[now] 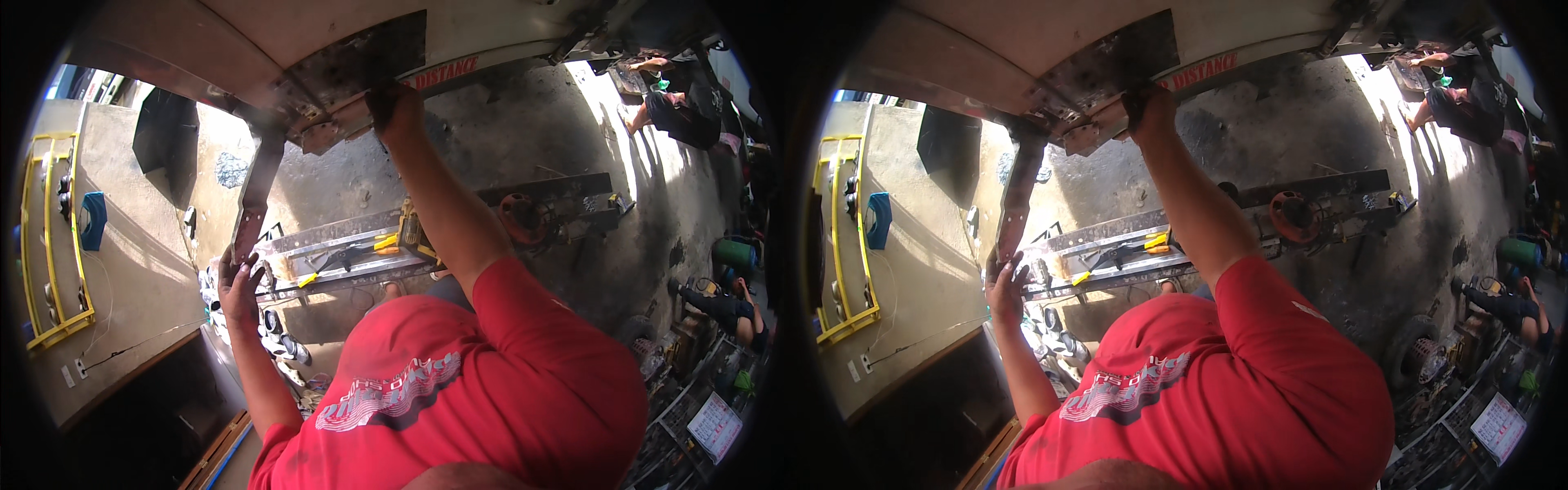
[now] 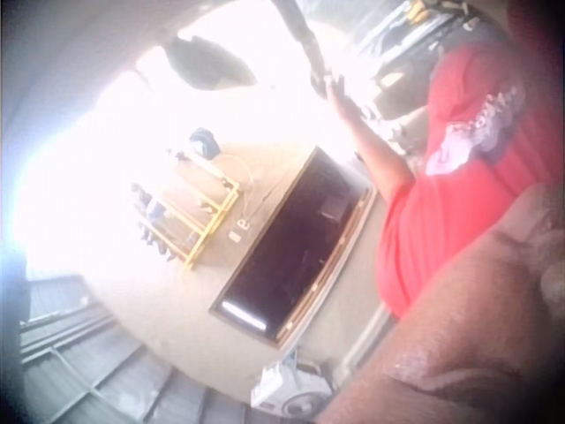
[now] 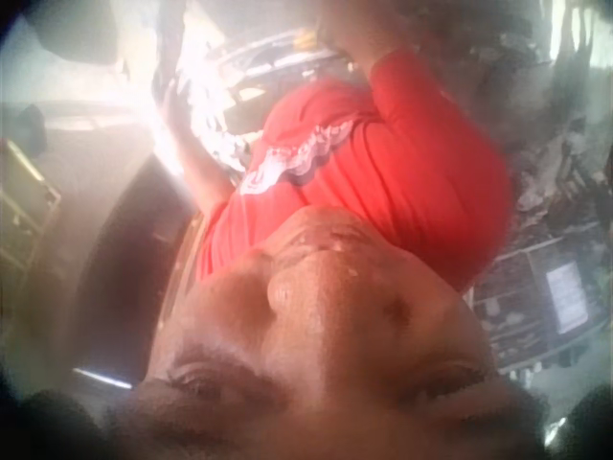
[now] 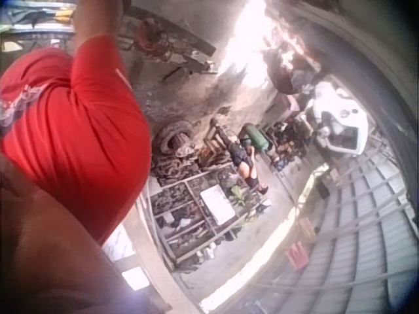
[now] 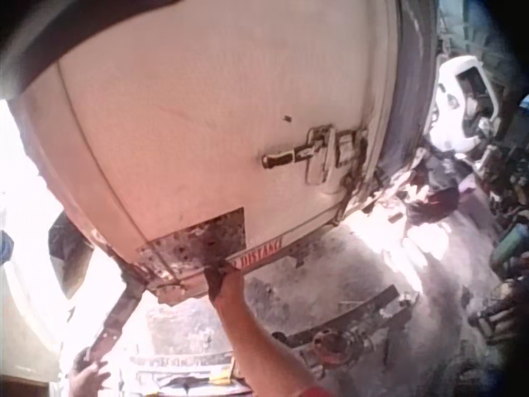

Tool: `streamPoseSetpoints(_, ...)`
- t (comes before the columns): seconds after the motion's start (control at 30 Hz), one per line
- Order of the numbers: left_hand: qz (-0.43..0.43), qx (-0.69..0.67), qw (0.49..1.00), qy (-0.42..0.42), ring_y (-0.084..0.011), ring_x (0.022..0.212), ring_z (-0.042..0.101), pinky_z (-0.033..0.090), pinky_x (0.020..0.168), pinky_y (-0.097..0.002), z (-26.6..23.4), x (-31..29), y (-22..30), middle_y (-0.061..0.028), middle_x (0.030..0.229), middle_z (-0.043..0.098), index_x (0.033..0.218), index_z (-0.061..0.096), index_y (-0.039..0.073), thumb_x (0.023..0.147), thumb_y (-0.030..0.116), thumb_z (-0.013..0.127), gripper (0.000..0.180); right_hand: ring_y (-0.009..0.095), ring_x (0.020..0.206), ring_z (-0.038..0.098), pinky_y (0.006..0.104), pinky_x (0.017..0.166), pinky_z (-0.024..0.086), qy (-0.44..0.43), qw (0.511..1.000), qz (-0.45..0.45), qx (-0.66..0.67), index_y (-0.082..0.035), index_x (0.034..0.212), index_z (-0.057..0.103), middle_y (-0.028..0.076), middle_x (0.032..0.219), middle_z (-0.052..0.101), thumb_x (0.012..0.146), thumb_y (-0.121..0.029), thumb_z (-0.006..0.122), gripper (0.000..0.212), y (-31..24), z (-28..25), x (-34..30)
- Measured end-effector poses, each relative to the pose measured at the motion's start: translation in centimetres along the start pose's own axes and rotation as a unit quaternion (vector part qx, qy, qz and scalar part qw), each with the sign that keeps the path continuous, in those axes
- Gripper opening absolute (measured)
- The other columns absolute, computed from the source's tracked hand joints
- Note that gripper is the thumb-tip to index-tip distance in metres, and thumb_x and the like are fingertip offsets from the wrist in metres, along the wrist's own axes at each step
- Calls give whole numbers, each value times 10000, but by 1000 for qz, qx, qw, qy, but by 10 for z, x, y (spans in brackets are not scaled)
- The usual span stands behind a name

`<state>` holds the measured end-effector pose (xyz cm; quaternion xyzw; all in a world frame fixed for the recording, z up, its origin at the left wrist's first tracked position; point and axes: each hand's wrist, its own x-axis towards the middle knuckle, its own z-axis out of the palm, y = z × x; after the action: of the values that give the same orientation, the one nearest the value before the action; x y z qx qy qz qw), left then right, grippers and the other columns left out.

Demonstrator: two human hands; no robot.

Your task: The person uses a power drill to remove screws from a metal bracket attached to a vehicle door. They then detach the bracket and manipulate the door's locking mechanism by hand.

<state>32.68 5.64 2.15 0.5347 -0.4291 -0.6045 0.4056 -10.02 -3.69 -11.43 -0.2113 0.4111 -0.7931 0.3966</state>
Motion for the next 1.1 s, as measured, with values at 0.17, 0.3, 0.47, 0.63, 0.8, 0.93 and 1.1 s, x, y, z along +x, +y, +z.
streamPoseSetpoints(0.17, -2, 246, 963, -113, -137, 1002, 650, 515, 918, -301, 14, -13, 4, -71, 1142, 708, 1301, 616, -25, 958, 82, 671, 364, 214, 1024, 659, 363, 864, 532, 53, 963, 236, 118, -57, 1155, 631, 83, 1088, 661, 938, -103, 620, 221, -30, -3, -36)
streamPoseSetpoints(0.3, -29, 231, 924, -302, -273, 1298, 592, 517, 1040, -379, 95, -34, 12, -186, 1450, 562, 1540, 393, 1, 908, 102, 746, 731, 251, 1109, 658, 411, 945, 536, -129, 930, 343, -38, -56, 1326, 583, 122, 1235, 655, 977, -191, 636, 378, -67, -17, -118)
streamPoseSetpoints(0.47, 127, 404, 839, -343, -297, 1354, 547, 524, 1050, -420, 198, 12, 18, -200, 1478, 539, 1553, 398, 78, 908, 194, 752, 746, 282, 1103, 666, 406, 927, 547, -104, 944, 282, 135, -43, 1348, 560, 137, 1214, 654, 997, -203, 626, 391, -109, -36, -140)
streamPoseSetpoints(0.63, 332, 476, 768, -271, -341, 1302, 577, 538, 1024, -427, 255, 108, 11, -225, 1470, 530, 1537, 409, 72, 902, 234, 753, 740, 296, 1075, 694, 398, 925, 568, -40, 998, 13, -38, 9, 1281, 600, 168, 1189, 664, 949, -74, 643, 345, -98, -25, -74)
streamPoseSetpoints(0.8, 440, 585, 665, -147, -467, 1296, 533, 489, 1044, -498, 284, 127, 11, -303, 1461, 483, 1549, 360, 43, 867, 224, 733, 798, 336, 1067, 688, 409, 934, 560, -21, 921, -204, -331, 7, 1305, 596, 211, 1196, 644, 868, -30, 622, 440, -82, -12, -33)
streamPoseSetpoints(0.93, 446, 651, 610, -73, -491, 1290, 486, 443, 1050, -546, 284, 117, -8, -320, 1444, 444, 1549, 327, -8, 840, 172, 710, 825, 383, 1276, 550, 411, 1048, 489, -43, 888, -152, -432, 32, 1493, 375, 242, 1372, 500, 813, 20, 598, 716, -57, 13, -57)
streamPoseSetpoints(1.1, 473, 632, 609, -74, -481, 1289, 459, 410, 1054, -552, 280, 123, -10, -314, 1420, 454, 1542, 323, -34, 834, 144, 669, 808, 395, 1226, 565, 434, 1058, 475, -31, 994, -51, -87, 62, 1457, 376, 256, 1310, 525, 797, -1, 591, 697, -61, 27, -33)
